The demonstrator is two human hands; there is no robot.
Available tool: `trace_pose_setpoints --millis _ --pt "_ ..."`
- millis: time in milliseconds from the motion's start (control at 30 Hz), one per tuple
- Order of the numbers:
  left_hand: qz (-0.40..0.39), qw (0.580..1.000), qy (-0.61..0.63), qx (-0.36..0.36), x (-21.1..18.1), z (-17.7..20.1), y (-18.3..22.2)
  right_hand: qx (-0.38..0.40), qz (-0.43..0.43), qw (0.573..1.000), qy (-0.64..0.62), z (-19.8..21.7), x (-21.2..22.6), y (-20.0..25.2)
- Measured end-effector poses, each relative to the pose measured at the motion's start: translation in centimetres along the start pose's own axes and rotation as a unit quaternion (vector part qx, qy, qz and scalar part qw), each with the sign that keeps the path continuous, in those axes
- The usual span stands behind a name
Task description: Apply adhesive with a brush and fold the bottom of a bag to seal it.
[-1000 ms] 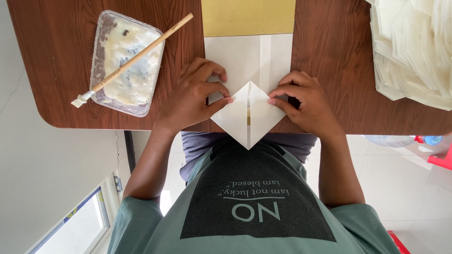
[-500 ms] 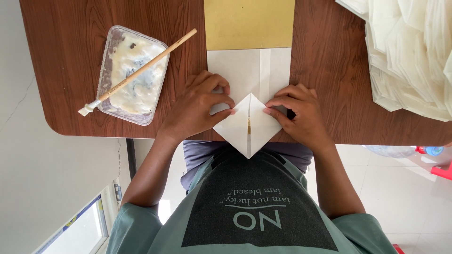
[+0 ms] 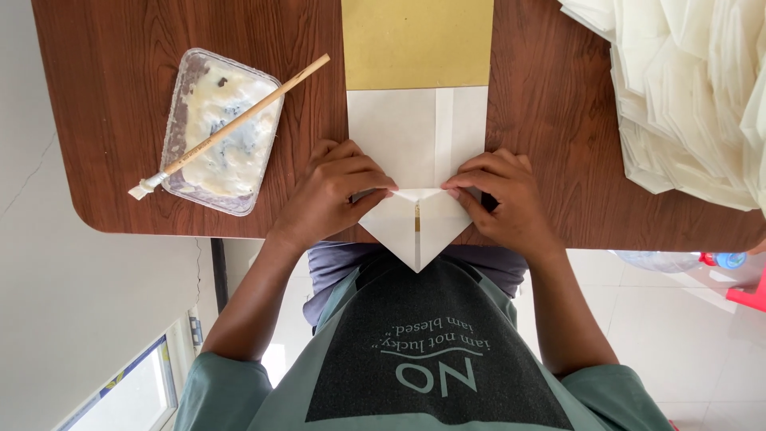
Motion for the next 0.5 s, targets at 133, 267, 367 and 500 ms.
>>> trace_pose_setpoints --millis 133,267,367,500 --pt "-0.008 1.000 -0.013 -0.028 -0.2 -0.1 0.4 -0.021 0.020 0.999 0.026 0.0 1.3 -0.1" --pt "-0.012 0.999 0.000 -0.038 -0.3 0.1 0.6 -0.057 0.039 0.996 0.050 -0.6 1.0 0.4" --pt "-0.015 0.999 0.012 -0.031 -0.4 0.3 0.7 -0.072 0.056 0.994 0.054 -0.6 0.9 0.6" --pt "-0.030 0.999 0.000 -0.037 -0.5 0.1 1.0 -0.110 0.102 0.984 0.099 -0.1 2.7 1.0"
Point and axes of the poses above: each hand's wrist, its own y-axis away from the middle knuckle, its own z-axis out of the back of the hand, x = y × z, the point moved 10 cm from there along -y, towards the middle knuckle, and after that the axes turned 13 degrees about x, right-handed, at the moved point
